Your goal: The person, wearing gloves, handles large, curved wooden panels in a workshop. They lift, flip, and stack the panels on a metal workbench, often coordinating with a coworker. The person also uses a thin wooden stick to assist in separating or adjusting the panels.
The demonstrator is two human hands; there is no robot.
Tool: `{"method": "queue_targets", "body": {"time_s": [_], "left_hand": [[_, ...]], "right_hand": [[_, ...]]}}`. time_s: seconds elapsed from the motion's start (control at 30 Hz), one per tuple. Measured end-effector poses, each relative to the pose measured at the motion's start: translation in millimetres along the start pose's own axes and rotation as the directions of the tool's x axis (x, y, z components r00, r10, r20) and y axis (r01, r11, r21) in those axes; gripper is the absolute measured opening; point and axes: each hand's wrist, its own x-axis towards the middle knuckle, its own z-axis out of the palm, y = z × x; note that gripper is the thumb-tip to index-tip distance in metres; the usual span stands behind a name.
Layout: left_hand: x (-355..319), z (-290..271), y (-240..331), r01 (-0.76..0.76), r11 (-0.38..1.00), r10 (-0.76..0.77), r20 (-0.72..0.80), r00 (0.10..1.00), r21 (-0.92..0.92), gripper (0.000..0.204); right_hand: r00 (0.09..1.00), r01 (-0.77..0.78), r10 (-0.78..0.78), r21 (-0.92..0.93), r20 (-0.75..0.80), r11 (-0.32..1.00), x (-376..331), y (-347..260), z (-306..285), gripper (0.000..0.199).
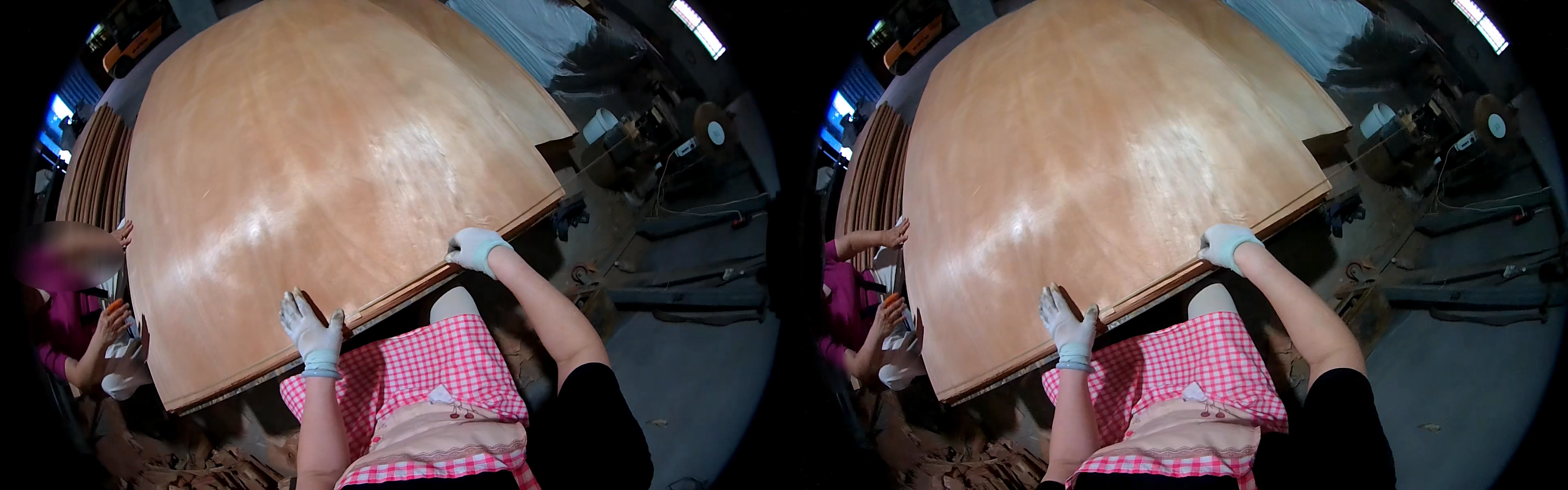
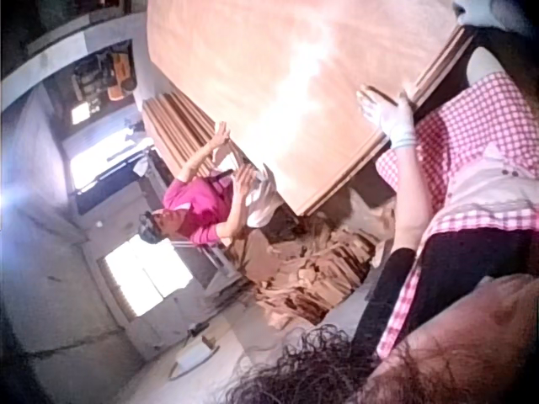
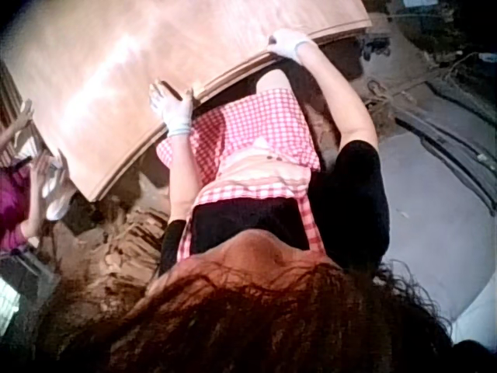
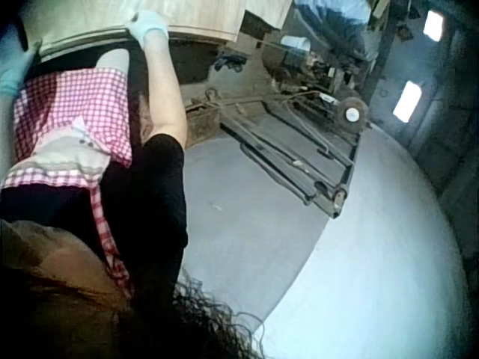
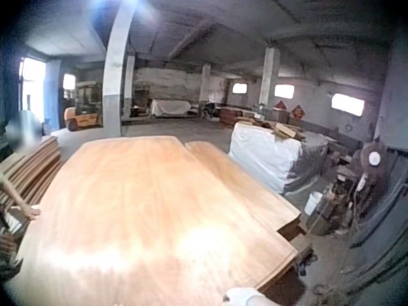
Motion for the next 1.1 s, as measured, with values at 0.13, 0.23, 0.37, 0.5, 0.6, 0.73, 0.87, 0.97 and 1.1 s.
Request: {"method": "queue_targets", "body": {"time_s": [0.13, 0.23, 0.37, 0.5, 0.6, 0.73, 0.87, 0.97, 1.1], "left_hand": [[0, -5, 6, 0.014, 1.000, -0.014, 0.019, 1.000, 0.014, 0.099], [-1, -4, 6, 0.012, 1.000, -0.012, 0.010, 1.000, 0.005, 0.097], [-1, -5, 8, 0.008, 1.000, -0.008, 0.025, 1.000, 0.020, 0.095], [-3, -16, 43, -0.044, 0.991, 0.044, 0.004, 0.999, 0.126, 0.080], [-1, 7, 111, -0.340, 0.935, 0.342, 0.005, 0.940, 0.097, 0.072], [17, 47, 190, -0.445, 0.891, 0.443, 0.051, 0.895, 0.086, 0.070], [23, 69, 198, -0.447, 0.883, 0.421, 0.178, 0.889, 0.143, 0.073], [23, 72, 194, -0.446, 0.876, 0.410, 0.203, 0.889, 0.182, 0.074], [20, 74, 188, -0.432, 0.876, 0.407, 0.154, 0.900, 0.215, 0.072]], "right_hand": [[0.999, -0.012, 0.010, -0.052, -0.044, 0.999, 11, 19, 2, 0.035], [0.992, -0.020, 0.006, -0.109, -0.122, 0.994, 17, 23, 12, 0.037], [0.996, -0.028, 0.017, -0.121, -0.089, 0.992, 23, 22, 13, 0.040], [0.995, -0.021, 0.010, -0.110, -0.102, 0.994, 24, 28, 14, 0.042], [0.993, 0.010, -0.018, -0.073, -0.117, 0.997, 21, 29, 14, 0.044], [0.990, 0.063, -0.073, -0.083, -0.124, 0.995, 18, 24, 14, 0.042], [0.988, 0.104, -0.105, -0.018, -0.111, 0.994, 19, 39, 7, 0.032], [0.985, 0.109, -0.110, -0.015, -0.132, 0.994, 16, 70, -7, 0.030], [0.995, -0.001, 0.001, -0.003, -0.097, 1.000, 7, 145, -55, 0.027]]}}
